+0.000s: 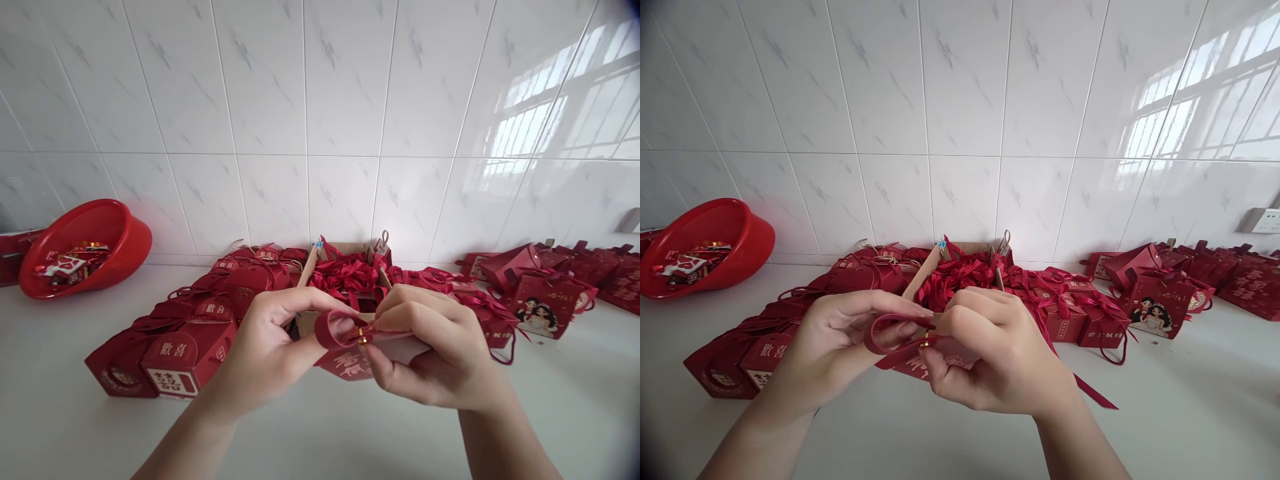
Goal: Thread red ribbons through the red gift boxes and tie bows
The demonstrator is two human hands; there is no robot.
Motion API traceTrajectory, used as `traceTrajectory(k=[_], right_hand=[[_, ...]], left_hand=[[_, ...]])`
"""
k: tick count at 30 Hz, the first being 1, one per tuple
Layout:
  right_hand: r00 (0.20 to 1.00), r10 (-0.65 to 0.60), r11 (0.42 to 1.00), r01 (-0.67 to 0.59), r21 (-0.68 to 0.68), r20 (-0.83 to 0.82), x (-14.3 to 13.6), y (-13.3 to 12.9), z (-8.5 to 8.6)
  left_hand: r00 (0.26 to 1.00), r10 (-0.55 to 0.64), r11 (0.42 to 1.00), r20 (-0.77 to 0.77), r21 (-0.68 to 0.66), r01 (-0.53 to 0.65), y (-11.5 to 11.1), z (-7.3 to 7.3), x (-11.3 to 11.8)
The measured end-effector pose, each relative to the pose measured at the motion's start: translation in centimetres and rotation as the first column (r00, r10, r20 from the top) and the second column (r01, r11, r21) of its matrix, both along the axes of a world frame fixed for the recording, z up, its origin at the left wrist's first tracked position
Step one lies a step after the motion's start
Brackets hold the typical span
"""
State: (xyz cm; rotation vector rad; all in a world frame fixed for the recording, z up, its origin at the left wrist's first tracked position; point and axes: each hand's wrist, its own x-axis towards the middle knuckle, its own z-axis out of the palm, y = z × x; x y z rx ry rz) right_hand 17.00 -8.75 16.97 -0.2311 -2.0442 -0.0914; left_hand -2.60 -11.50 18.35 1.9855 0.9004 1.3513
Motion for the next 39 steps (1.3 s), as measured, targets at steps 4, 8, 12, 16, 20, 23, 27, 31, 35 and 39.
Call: traceTrajectory(k=[4, 8, 12, 16, 20, 23, 27, 31, 35, 39], right_hand=[[0.999, 0.024, 0.999, -0.023, 0.027, -0.036, -0.1, 0.1, 0.0], [0.998, 0.033, 0.998, -0.031, 0.046, -0.051, -0.2, 0.2, 0.0], [0.997, 0.039, 0.998, -0.037, 0.041, -0.061, -0.3, 0.2, -0.1], [0.997, 0.035, 0.999, -0.033, 0.034, -0.074, -0.4, 0.4, -0.3], [0.996, 0.029, 0.999, -0.026, 0.029, -0.085, -0.4, 0.5, -0.4], [0.995, 0.029, 0.999, -0.026, 0.034, -0.098, -0.2, 0.5, -0.2], [0.987, 0.036, 0.998, -0.026, 0.06, -0.159, -0.1, 0.3, 0.1], [0.979, 0.027, 0.999, -0.017, 0.048, -0.204, -0.5, 0.4, 0.2], [0.969, -0.018, 1.0, 0.016, -0.01, -0.245, -0.8, 0.5, 0.1], [0.972, -0.034, 0.99, 0.001, -0.14, -0.232, -0.5, 0.4, 0.0]], left_hand=[[0.997, -0.07, 0.996, 0.02, -0.051, 0.071, -0.1, -0.2, -0.1], [0.995, -0.104, 0.992, 0.006, -0.069, 0.105, -0.1, -0.1, -0.2], [0.991, -0.129, 0.991, -0.023, -0.035, 0.128, 0.3, 0.0, -0.2], [0.988, -0.154, 0.988, -0.028, 0.02, 0.155, 0.7, -0.1, -0.2], [0.982, -0.19, 0.98, -0.027, 0.061, 0.191, 0.9, -0.1, -0.4], [0.966, -0.255, 0.965, -0.038, 0.052, 0.257, 0.9, -0.2, -0.7], [0.955, -0.293, 0.954, -0.054, 0.056, 0.295, 0.8, -0.3, -0.5], [0.984, -0.169, 0.97, -0.061, 0.166, 0.177, 1.0, -0.6, 0.2], [0.999, 0.009, 0.944, -0.036, 0.331, 0.004, 1.2, -1.3, 0.6], [0.996, 0.084, 0.869, -0.024, 0.491, -0.061, 1.4, -1.7, 0.6]])
